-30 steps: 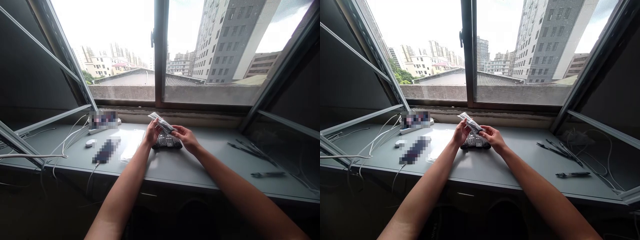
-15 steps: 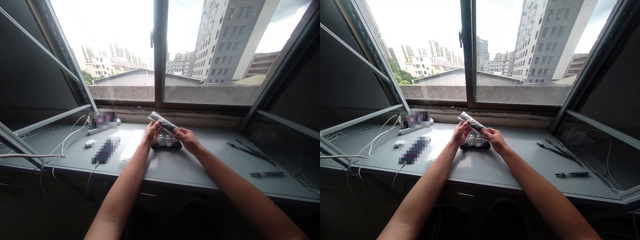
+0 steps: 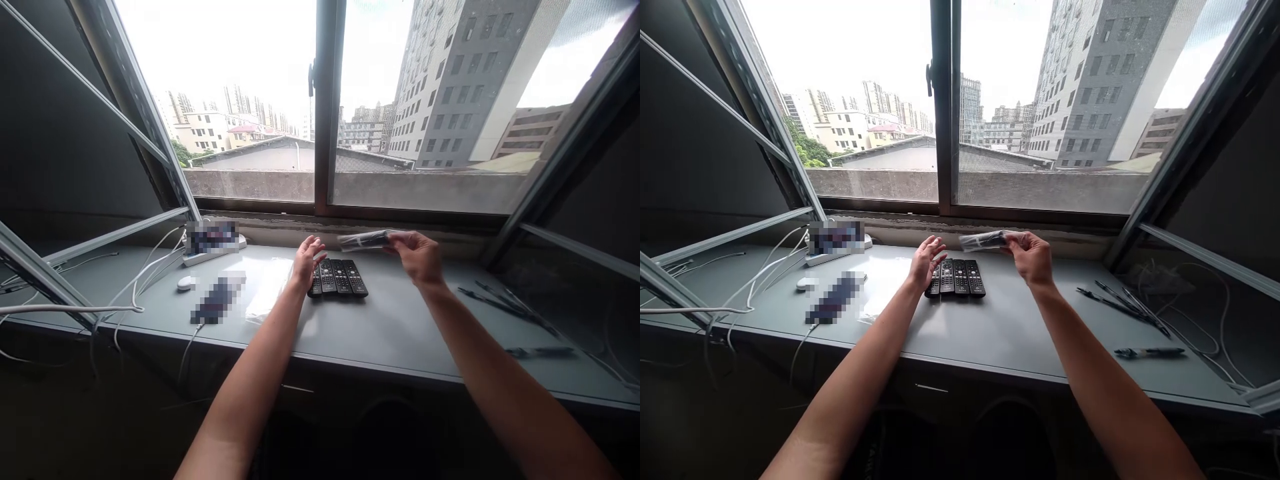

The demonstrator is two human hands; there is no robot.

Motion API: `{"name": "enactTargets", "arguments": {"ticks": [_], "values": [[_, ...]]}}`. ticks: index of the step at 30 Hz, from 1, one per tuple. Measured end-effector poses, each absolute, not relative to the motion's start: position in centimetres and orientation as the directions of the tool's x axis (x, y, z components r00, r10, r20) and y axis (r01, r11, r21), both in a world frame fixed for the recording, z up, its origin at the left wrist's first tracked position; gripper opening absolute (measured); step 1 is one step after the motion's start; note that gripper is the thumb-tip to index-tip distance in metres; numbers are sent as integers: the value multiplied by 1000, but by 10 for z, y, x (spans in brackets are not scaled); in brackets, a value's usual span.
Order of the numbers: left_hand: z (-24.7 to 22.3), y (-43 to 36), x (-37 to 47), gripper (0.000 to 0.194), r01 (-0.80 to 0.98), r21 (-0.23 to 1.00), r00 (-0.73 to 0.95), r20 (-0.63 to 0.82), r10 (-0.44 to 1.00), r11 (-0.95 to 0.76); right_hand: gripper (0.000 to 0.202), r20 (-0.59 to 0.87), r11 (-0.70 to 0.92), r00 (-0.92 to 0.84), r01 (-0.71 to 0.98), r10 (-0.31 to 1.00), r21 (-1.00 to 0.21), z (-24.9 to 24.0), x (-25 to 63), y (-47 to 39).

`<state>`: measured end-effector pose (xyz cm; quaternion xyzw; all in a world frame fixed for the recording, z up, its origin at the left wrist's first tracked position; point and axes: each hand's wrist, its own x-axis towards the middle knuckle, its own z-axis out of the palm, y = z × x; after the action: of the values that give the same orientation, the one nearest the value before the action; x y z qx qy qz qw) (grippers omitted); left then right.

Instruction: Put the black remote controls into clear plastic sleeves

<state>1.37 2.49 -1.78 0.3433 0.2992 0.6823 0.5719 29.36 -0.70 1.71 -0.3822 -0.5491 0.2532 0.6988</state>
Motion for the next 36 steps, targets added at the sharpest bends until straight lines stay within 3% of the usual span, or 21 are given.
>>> {"name": "enactTargets", "arguments": {"ticks": [4, 9, 15, 21, 25, 29, 33, 36], "values": [[-15, 23, 14, 37, -560, 810, -122, 129, 984, -175, 35, 689, 564, 251, 420, 680, -711, 25, 310, -16], [-14, 21, 15, 34, -517, 840, -84, 146, 986, -168, 29, 682, 512, 66, 610, 728, -605, 25, 321, -22], [-14, 20, 15, 32, -488, 855, -88, 154, 984, -177, 33, 415, 494, -268, 477, 869, -727, 16, 324, -24], [-14, 23, 7, 17, -440, 858, -191, 199, 961, -265, 22, 158, 376, -429, 492, 890, -785, 11, 313, -29], [-17, 22, -1, 8, -144, 938, -347, 250, 904, -315, 13, 125, 398, -520, 457, 845, -795, 10, 307, -31], [-22, 21, -5, 5, 32, 960, -359, 271, 893, -278, 14, 101, 405, -563, 447, 820, -798, 14, 308, -36], [-26, 19, -5, 6, 108, 960, -316, 281, 906, -259, 32, 46, 362, -552, 478, 832, -800, 20, 306, -42], [-29, 14, -4, 14, 262, 928, -347, 348, 871, -266, 55, 134, 374, -460, 483, 878, -792, 19, 303, -41]]}}
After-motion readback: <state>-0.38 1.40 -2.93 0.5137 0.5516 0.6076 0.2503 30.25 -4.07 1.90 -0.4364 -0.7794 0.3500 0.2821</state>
